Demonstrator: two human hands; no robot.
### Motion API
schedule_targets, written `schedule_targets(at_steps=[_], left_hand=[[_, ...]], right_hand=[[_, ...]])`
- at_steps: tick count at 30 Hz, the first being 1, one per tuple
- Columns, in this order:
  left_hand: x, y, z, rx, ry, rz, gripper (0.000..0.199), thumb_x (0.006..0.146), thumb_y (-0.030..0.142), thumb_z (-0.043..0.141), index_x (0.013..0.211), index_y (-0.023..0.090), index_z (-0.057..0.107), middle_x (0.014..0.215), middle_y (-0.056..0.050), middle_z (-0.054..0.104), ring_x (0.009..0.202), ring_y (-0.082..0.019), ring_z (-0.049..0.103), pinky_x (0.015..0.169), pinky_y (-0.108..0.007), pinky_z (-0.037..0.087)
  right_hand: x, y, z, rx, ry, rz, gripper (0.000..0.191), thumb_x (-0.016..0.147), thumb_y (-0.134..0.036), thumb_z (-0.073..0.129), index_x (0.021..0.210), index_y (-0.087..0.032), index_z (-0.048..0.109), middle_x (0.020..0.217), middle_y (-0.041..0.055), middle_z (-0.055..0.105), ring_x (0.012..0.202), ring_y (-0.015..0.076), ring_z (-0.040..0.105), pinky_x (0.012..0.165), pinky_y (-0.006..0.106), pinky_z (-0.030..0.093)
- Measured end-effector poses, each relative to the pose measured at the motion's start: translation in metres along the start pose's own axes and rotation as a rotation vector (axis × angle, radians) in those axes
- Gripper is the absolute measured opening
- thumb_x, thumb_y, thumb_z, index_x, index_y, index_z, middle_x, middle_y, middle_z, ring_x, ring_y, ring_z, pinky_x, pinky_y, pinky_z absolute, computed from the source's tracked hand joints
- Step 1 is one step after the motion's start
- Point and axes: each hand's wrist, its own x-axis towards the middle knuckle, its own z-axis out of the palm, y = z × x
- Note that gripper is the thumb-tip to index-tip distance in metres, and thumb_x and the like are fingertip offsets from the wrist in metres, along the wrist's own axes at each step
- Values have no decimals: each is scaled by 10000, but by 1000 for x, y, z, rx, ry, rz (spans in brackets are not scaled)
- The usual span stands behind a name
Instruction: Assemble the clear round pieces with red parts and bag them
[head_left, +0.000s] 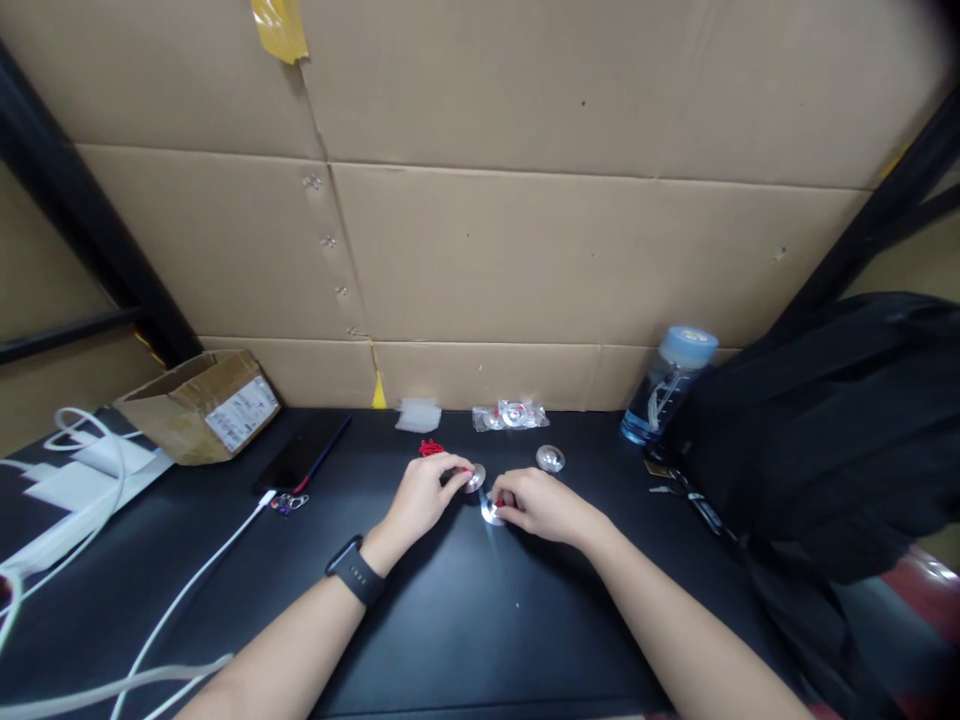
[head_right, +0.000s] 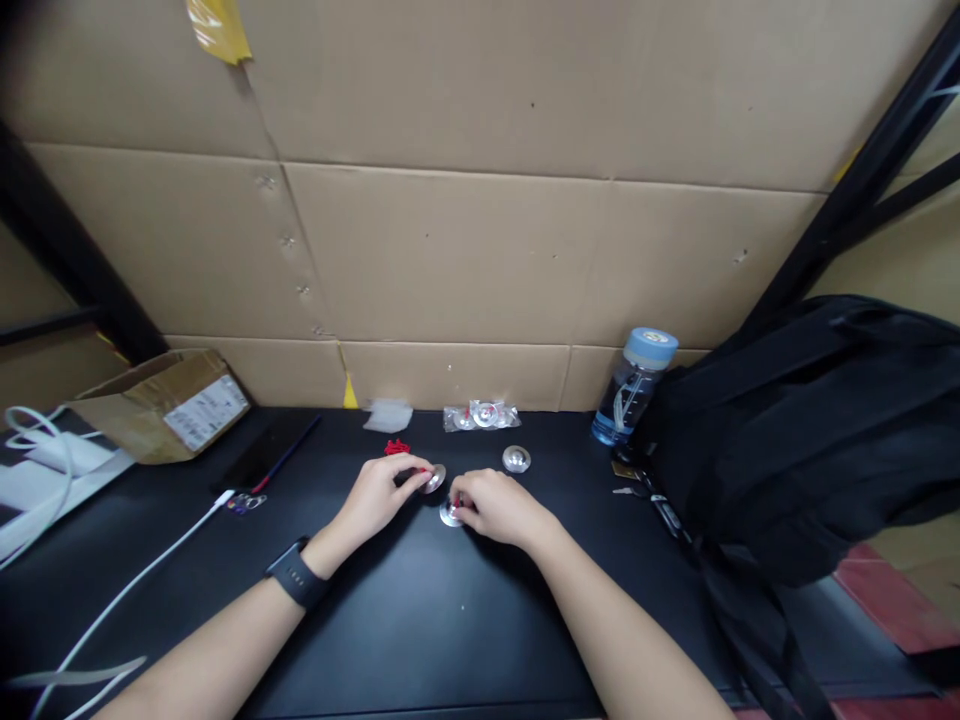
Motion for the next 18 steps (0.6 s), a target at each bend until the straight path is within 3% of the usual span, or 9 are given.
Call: schedule_targets(at_steps=[4, 10, 14, 18], left_hand=[[-1, 3, 5, -153, 49, -55, 132, 920, 302, 595, 920, 231, 705, 888, -17, 759, 798, -181, 724, 781, -293, 568], [-1, 0, 11, -315, 72, -108, 151, 893, 318, 624, 965, 191, 665, 977, -43, 723, 828, -178, 727, 811, -309, 590], [-2, 1, 13, -402, 43, -128, 165, 889, 311, 636, 982, 176, 649, 968, -48, 713, 833, -174, 727, 813, -299, 585], [-3, 5, 15, -379, 57, -114, 174, 893, 322, 634, 987, 176, 650, 959, -45, 705, 830, -166, 719, 803, -288, 585]], right_hand=[[3, 0, 3, 27, 57, 8, 146, 841, -72, 634, 812, -208, 680, 767, 21, 661, 673, 161, 603, 651, 269, 448], [10, -3, 14, 368, 327, 112, 129, 954, -311, 585, 906, -204, 640, 1004, 56, 645, 726, 140, 652, 677, 276, 546], [11, -6, 24, 642, 312, 150, 223, 944, -429, 599, 947, -206, 606, 1240, 96, 619, 796, 160, 708, 670, 293, 596], [14, -6, 30, 817, 303, 199, 307, 887, -494, 665, 938, -199, 599, 1245, 99, 633, 815, 179, 729, 672, 313, 620]])
